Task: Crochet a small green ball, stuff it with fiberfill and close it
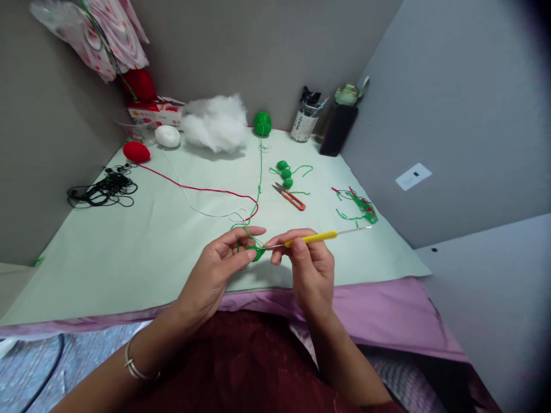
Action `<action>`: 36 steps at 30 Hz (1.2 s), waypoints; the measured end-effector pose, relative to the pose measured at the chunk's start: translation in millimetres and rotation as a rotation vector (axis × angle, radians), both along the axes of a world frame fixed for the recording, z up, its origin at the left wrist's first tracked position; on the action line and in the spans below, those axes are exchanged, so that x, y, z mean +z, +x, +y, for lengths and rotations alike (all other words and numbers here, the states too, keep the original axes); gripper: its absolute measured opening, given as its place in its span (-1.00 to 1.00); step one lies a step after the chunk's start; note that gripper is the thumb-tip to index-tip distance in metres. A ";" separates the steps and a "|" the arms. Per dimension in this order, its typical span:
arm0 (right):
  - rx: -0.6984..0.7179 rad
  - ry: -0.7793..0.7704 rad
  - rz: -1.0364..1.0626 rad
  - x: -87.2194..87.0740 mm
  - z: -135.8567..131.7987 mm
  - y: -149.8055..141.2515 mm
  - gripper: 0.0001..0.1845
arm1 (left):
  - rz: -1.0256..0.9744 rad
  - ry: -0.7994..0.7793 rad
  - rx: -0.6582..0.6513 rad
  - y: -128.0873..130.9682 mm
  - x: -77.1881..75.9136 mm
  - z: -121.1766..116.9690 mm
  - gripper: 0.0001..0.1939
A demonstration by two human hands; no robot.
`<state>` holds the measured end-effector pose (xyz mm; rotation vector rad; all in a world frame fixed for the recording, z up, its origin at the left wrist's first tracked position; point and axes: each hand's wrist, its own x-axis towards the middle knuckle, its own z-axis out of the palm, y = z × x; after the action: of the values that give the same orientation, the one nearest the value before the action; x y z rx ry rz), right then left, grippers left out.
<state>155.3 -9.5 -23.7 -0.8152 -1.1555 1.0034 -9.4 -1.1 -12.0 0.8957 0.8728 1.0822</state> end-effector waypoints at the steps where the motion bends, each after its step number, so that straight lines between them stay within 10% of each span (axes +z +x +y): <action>1: -0.025 0.025 -0.042 0.5 -2.1 -0.1 -0.78 | 0.010 0.020 0.002 -0.6 -1.6 0.0 -0.74; 8: -0.181 0.407 -0.493 -6.6 -9.5 -0.9 -0.73 | 0.209 0.213 0.115 -1.8 -12.8 -1.2 -0.72; 17: -0.232 0.457 -0.543 -8.9 -4.5 -1.5 -0.72 | 0.347 0.363 0.211 1.9 -4.8 -5.6 -0.71; 23: -0.372 0.739 -0.870 -23.2 -2.5 -2.0 -0.65 | -0.053 -0.045 0.092 10.2 1.0 -6.1 -0.57; 27: -0.357 0.567 -0.610 -15.6 -7.3 -1.5 -0.66 | -0.280 -0.273 -0.030 3.4 6.8 2.1 -0.58; 36: -0.042 0.070 0.019 -2.3 -0.2 -4.9 -0.81 | -0.163 -0.134 -0.049 0.7 5.3 -0.7 -0.62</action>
<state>150.5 -9.6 -26.0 -0.7694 -1.1465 0.9299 -8.8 -1.8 -6.7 0.7037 0.7748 1.0262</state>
